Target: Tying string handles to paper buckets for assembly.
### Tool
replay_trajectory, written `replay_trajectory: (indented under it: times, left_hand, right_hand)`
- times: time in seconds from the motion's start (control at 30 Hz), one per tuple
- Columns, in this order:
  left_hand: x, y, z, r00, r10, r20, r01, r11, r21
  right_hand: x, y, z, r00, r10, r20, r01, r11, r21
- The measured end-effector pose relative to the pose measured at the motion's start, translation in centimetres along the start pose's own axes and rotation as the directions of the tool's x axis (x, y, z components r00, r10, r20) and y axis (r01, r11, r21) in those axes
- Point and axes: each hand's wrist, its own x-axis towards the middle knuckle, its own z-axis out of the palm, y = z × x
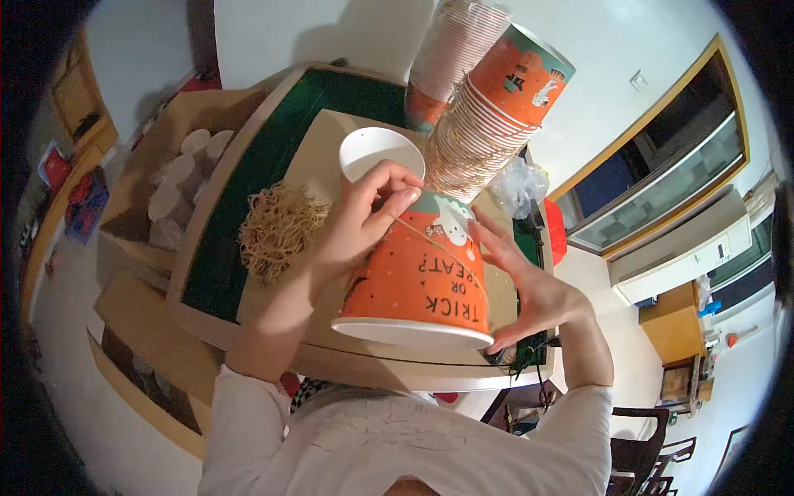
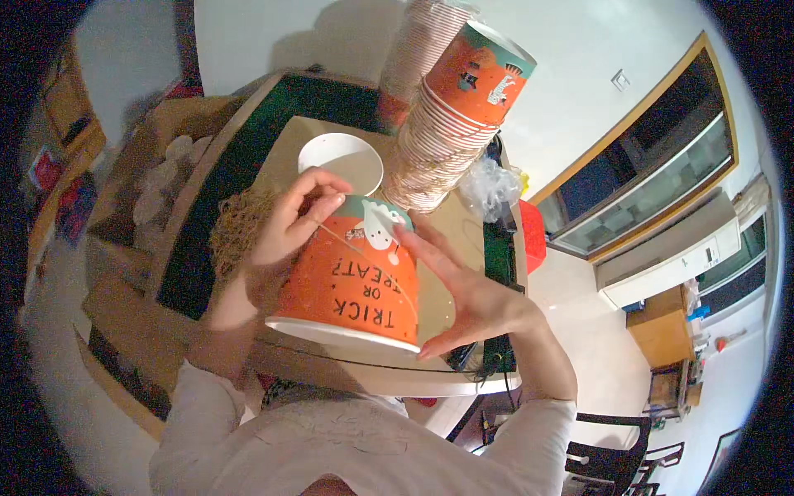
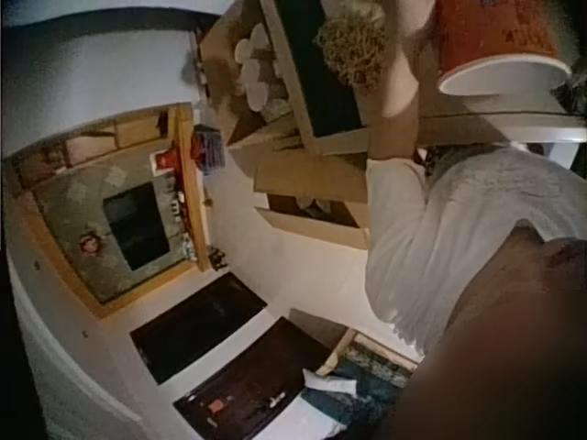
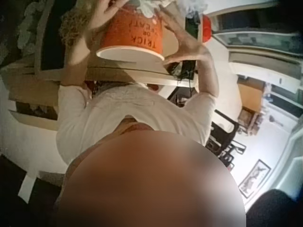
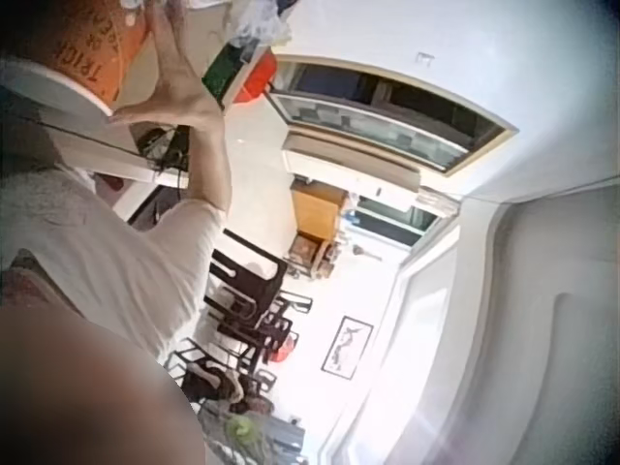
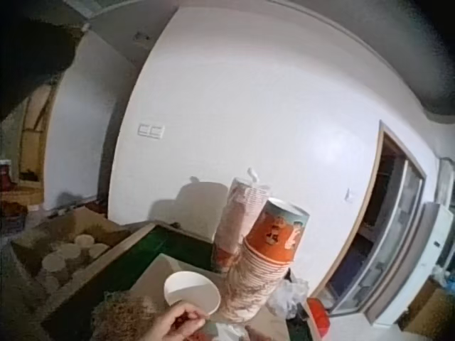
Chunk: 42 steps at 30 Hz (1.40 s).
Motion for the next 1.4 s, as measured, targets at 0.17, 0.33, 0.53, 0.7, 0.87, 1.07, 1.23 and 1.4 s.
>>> replay_trajectory:
  times: [0.17,0.33,0.53,0.7,0.87,1.07,1.23,1.4]
  left_hand:
    - [3.3,2.8,0.0,0.976,0.193,-0.103,-0.199,0.979,-0.051]
    - [12.0,6.7,-1.3,0.495,0.780,-0.383,-0.482,0.613,0.626]
    - [26.7,14.3,2.8,-0.016,1.000,-0.008,-0.552,-0.002,0.834]
    - [33.7,10.5,9.2,0.458,0.867,0.197,-0.627,0.158,0.763]
    - [30.8,8.5,13.5,0.890,0.225,0.396,-0.396,-0.044,0.917]
    - [21.4,6.1,9.5,0.569,0.814,0.116,-0.682,0.388,0.620]
    - [6.5,-8.1,2.9,0.954,0.283,0.098,-0.227,0.468,0.854]
    - [-1.3,-11.4,3.8,0.993,0.092,0.071,-0.107,0.498,0.861]
  right_hand:
    - [-1.1,3.0,-1.0,0.903,-0.076,-0.423,0.256,0.886,0.386]
    - [-1.2,4.5,-5.4,0.547,0.102,-0.831,0.086,0.980,0.177]
    - [-3.6,4.7,-5.2,0.515,0.063,-0.855,0.080,0.989,0.121]
    - [-4.6,5.9,-5.3,0.610,0.083,-0.788,-0.055,0.997,0.062]
    - [-4.5,8.6,-5.1,0.659,0.171,-0.732,-0.066,0.983,0.171]
    - [-2.8,14.1,-2.7,0.641,0.136,-0.756,0.048,0.975,0.216]
    - [1.4,13.1,-0.9,0.669,-0.030,-0.742,0.137,0.987,0.084]
    - [4.4,11.5,2.3,0.689,-0.155,-0.708,0.106,0.988,-0.114]
